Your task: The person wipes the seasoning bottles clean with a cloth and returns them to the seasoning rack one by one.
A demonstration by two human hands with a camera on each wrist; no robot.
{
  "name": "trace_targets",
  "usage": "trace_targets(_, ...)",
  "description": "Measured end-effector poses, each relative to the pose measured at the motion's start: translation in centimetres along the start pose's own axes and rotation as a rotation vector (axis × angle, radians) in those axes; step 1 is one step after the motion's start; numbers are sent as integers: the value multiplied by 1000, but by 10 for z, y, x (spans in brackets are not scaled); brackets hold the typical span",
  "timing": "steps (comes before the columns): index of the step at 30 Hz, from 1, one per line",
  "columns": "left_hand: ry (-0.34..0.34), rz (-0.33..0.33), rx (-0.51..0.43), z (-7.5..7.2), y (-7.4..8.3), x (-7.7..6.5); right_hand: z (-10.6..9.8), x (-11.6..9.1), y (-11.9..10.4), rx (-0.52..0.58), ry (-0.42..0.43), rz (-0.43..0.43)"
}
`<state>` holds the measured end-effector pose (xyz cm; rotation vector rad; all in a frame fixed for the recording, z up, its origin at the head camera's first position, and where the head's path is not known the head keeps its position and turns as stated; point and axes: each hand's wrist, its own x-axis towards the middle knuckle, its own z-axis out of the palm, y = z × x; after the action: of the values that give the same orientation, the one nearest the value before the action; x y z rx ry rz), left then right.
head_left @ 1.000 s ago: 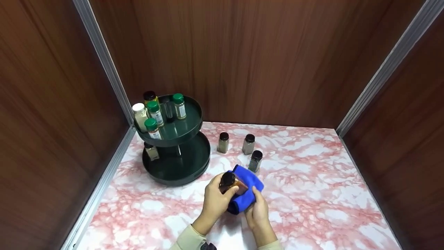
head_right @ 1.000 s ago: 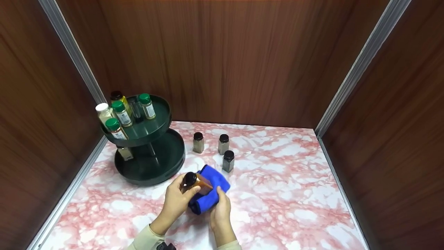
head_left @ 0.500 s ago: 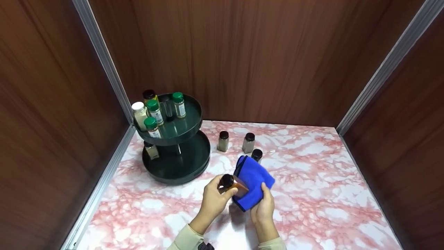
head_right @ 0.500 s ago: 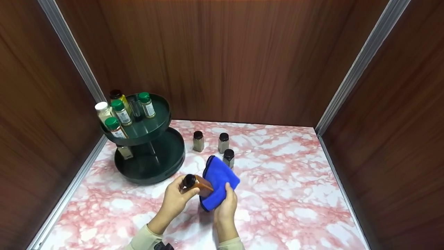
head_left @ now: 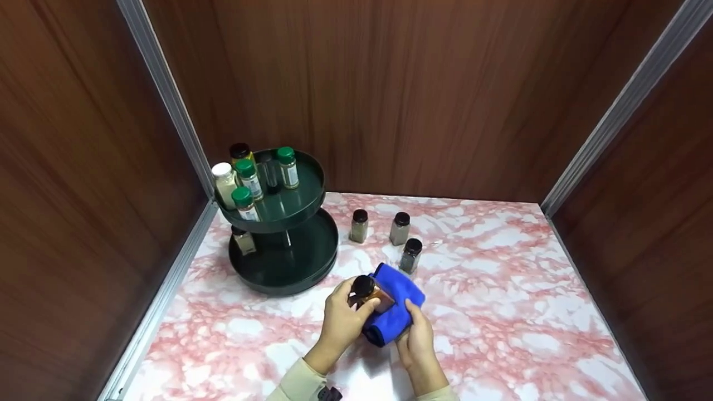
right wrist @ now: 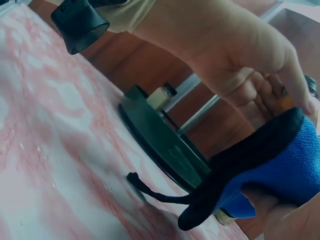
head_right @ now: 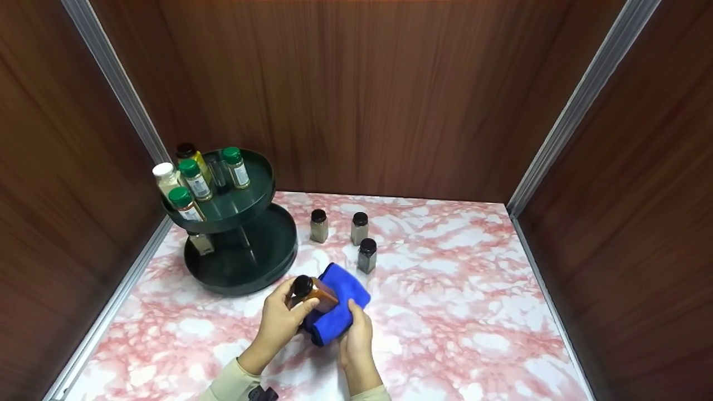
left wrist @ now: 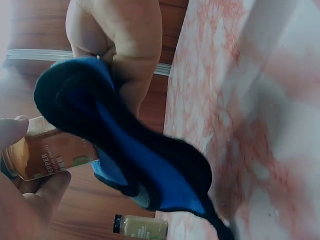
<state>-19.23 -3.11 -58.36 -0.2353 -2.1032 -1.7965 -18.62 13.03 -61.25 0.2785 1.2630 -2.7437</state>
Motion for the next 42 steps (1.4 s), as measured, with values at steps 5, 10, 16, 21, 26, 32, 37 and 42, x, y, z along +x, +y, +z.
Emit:
trace_targets(5, -6, 39, -9, -5, 1, 8, -5, -2, -6, -50, -9, -18)
trace_targets(10, -21, -10, -68, -11, 5, 19, -12, -4, -14, -115, -35, -52)
trace_targets(16, 26, -39, -61, -26, 4, 30, -18, -6, -22, -278, -31, -68)
trace_targets(21, 62, -20, 45, -43, -2, 37, -21, -10, -24, -459, 37, -142)
trace_targets(26, 101, -12, 156, -59, -10, 44, -21, -15, -25, -494, 67, -161)
trace_targets(32, 140, -45, 268, -74, -15, 51, -21, -19, -26, -449, 64, -144)
trace_targets(37, 178, -59, 299, -90, -20, 53, -22, -22, -27, -429, 68, -148)
trace_targets(42, 218, -32, 347, -105, -26, 58, -22, -24, -28, -388, 61, -135)
